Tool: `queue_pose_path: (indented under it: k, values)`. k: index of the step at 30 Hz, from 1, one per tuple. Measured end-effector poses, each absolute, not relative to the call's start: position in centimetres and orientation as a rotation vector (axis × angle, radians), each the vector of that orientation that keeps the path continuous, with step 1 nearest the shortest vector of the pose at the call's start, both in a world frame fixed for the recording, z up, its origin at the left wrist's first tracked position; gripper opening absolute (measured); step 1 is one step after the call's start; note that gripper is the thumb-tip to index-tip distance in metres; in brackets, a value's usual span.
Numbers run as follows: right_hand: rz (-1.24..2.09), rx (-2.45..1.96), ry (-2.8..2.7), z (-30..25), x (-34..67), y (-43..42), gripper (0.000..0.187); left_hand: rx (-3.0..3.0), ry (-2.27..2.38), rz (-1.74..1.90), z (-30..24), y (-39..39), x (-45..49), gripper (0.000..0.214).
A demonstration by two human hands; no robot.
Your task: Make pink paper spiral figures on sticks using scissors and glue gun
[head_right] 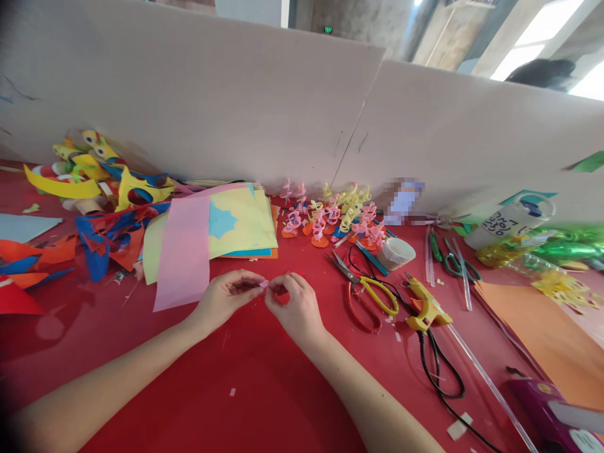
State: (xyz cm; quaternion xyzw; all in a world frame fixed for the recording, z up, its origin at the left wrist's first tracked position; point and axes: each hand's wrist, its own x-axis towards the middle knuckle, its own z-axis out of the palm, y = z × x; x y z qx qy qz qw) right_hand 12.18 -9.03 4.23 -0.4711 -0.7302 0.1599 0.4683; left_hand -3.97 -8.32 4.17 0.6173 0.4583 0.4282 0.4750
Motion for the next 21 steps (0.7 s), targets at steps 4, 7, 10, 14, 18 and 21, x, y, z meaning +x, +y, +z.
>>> queue_pose_path:
  k: [4,7,10,14,18,21]
  values:
    - [0.379,-1.151,-1.793,4.17,12.15,-9.10,0.011,1.494,1.110,1.058,4.05,-8.39,-3.92,0.016]
    - [0.359,-1.149,-1.817,4.07,12.21,-9.10,0.011,1.488,1.100,1.057,4.01,-8.52,-3.86,0.015]
    - [0.319,-1.148,-1.853,3.96,12.34,-8.99,0.010,1.493,1.085,1.023,4.09,-8.68,-3.74,0.014]
    - [0.266,-1.126,-1.908,3.91,12.54,-8.80,0.011,1.477,1.071,1.003,4.13,-8.72,-3.60,0.013]
    - [0.362,-1.082,-1.876,4.01,12.68,-8.68,0.011,1.423,1.067,1.047,3.91,-8.31,-3.77,0.017]
    - [0.473,-1.077,-1.827,4.18,12.75,-8.53,0.011,1.345,1.079,1.073,3.76,-7.92,-4.05,0.020]
